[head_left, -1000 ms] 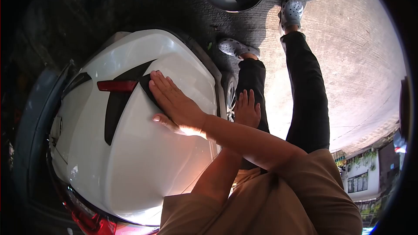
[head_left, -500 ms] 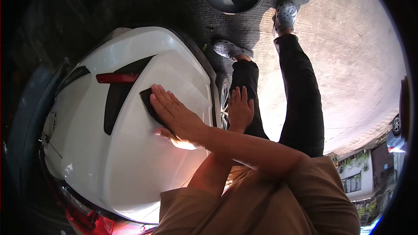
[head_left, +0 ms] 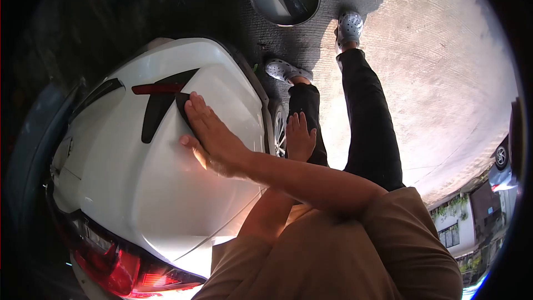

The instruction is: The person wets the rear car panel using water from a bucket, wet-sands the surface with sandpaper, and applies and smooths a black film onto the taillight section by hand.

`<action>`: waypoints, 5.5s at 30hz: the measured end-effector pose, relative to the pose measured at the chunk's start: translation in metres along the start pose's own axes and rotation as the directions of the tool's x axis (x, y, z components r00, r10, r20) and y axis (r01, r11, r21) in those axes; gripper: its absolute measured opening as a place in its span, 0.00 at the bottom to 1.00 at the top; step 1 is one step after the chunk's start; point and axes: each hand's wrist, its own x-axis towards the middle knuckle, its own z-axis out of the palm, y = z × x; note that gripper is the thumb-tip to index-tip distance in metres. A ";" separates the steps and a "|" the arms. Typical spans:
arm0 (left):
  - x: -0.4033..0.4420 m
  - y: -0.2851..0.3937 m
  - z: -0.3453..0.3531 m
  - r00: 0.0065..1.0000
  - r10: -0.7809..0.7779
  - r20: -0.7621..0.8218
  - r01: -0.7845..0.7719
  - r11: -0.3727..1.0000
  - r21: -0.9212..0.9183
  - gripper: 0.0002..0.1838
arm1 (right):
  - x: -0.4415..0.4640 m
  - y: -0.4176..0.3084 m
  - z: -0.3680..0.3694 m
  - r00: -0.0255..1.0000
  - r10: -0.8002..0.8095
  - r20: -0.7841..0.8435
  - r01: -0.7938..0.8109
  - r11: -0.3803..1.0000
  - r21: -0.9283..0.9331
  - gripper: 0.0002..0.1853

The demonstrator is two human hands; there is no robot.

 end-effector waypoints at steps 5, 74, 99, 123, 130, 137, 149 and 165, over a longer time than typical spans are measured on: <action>-0.007 0.031 -0.026 0.998 -0.017 -0.067 0.013 0.998 -0.057 0.40 | 0.012 0.010 -0.001 0.993 0.067 -0.096 -0.061 0.996 0.067 0.42; -0.018 0.047 -0.061 0.986 0.125 -0.109 -0.114 0.989 0.095 0.36 | 0.010 -0.002 -0.005 0.982 0.164 -0.089 -0.167 0.985 -0.030 0.41; -0.050 0.022 -0.029 0.989 0.149 -0.010 -0.145 0.977 0.153 0.36 | -0.020 0.012 0.011 0.957 0.288 -0.007 -0.276 0.923 0.267 0.43; -0.044 0.019 -0.008 0.986 0.154 -0.064 -0.146 0.983 0.108 0.32 | -0.034 0.044 0.040 0.967 0.211 -0.146 -0.141 0.913 0.384 0.37; -0.060 0.016 -0.027 0.779 0.430 -0.457 -0.330 0.900 0.284 0.33 | 0.028 0.040 0.007 0.973 0.149 -0.178 -0.087 0.944 0.317 0.39; -0.064 0.010 -0.021 0.786 0.378 -0.489 -0.288 0.924 0.252 0.27 | 0.034 0.031 0.009 0.953 0.240 -0.187 -0.150 0.906 0.395 0.40; -0.068 -0.021 0.015 0.867 0.381 -0.320 -0.311 0.917 0.249 0.35 | 0.032 0.028 0.008 0.957 0.244 -0.157 -0.189 0.935 0.301 0.41; -0.039 0.009 -0.017 0.992 0.117 -0.049 -0.111 0.989 0.102 0.36 | -0.016 -0.036 0.011 0.994 0.040 -0.101 -0.033 0.997 0.066 0.42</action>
